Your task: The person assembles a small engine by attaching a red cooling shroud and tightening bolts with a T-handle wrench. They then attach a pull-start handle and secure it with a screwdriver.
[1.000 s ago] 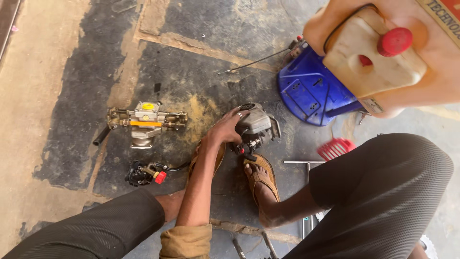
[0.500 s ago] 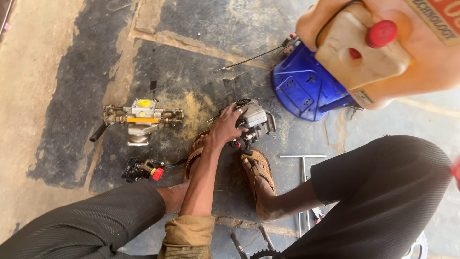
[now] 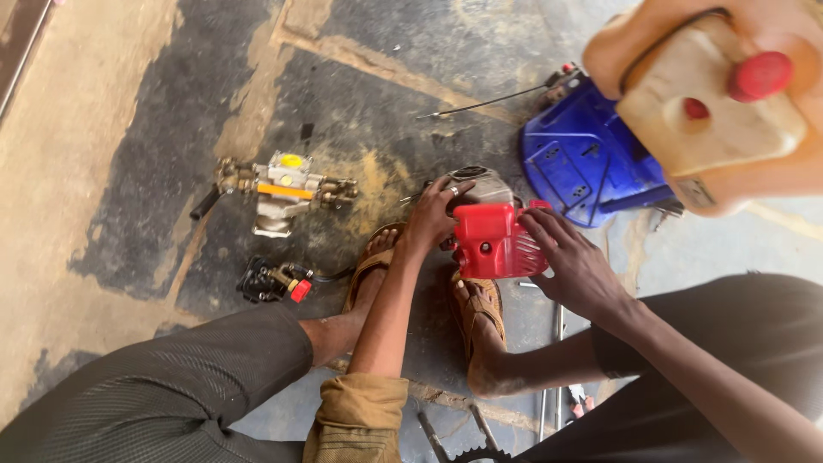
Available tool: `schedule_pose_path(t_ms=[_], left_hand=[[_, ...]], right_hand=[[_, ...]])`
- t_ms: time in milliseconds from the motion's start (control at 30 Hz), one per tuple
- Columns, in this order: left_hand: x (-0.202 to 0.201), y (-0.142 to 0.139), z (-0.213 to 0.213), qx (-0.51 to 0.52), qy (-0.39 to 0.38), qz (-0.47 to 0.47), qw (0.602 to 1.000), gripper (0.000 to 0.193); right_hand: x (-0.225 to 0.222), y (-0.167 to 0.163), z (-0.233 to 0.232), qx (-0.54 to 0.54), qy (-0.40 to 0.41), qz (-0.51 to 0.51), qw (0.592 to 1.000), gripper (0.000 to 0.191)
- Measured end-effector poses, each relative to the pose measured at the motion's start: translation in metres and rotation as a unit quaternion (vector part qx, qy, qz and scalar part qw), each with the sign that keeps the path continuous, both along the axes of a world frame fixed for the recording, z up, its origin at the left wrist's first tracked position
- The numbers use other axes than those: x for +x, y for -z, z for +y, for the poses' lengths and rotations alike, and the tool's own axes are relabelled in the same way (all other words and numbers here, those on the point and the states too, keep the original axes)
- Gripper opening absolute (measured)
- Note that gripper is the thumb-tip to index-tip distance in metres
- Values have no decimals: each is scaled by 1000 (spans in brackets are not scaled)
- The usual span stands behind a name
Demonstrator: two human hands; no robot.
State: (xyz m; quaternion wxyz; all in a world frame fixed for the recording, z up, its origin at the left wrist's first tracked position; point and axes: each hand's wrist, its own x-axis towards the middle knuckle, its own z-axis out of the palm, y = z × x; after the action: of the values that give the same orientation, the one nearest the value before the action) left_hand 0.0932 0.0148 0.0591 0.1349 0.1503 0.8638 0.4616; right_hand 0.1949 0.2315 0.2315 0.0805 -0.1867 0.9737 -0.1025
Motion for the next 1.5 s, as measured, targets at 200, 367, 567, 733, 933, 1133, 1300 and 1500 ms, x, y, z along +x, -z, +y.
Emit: schedule_pose_path(t_ms=[200, 367, 567, 733, 933, 1133, 1300, 1500], left_hand=[[-4, 41, -8, 65, -29, -37, 997, 86], [-6, 61, -6, 86, -39, -60, 994, 90], [-4, 62, -5, 90, -50, -50, 993, 91], [-4, 61, -5, 117, -60, -54, 990, 95], [-12, 55, -17, 140, -36, -53, 988, 102], [-21, 49, -28, 112, -11, -131, 985, 114], [-19, 48, -30, 113, 10, -135, 984, 114], [-19, 52, -29, 121, -11, -112, 986, 113]], right_hand=[[-11, 26, 4, 28, 57, -18, 998, 92], [-16, 49, 16, 46, 32, 25, 998, 89], [-18, 49, 10, 50, 12, 60, 997, 82], [-13, 36, -4, 40, 23, 25, 999, 84], [-20, 40, -7, 84, -13, 56, 995, 87], [-25, 51, 1, 88, -3, 76, 993, 85], [-27, 48, 6, 21, -2, 37, 999, 90], [-24, 50, -1, 11, -11, -3, 1000, 94]])
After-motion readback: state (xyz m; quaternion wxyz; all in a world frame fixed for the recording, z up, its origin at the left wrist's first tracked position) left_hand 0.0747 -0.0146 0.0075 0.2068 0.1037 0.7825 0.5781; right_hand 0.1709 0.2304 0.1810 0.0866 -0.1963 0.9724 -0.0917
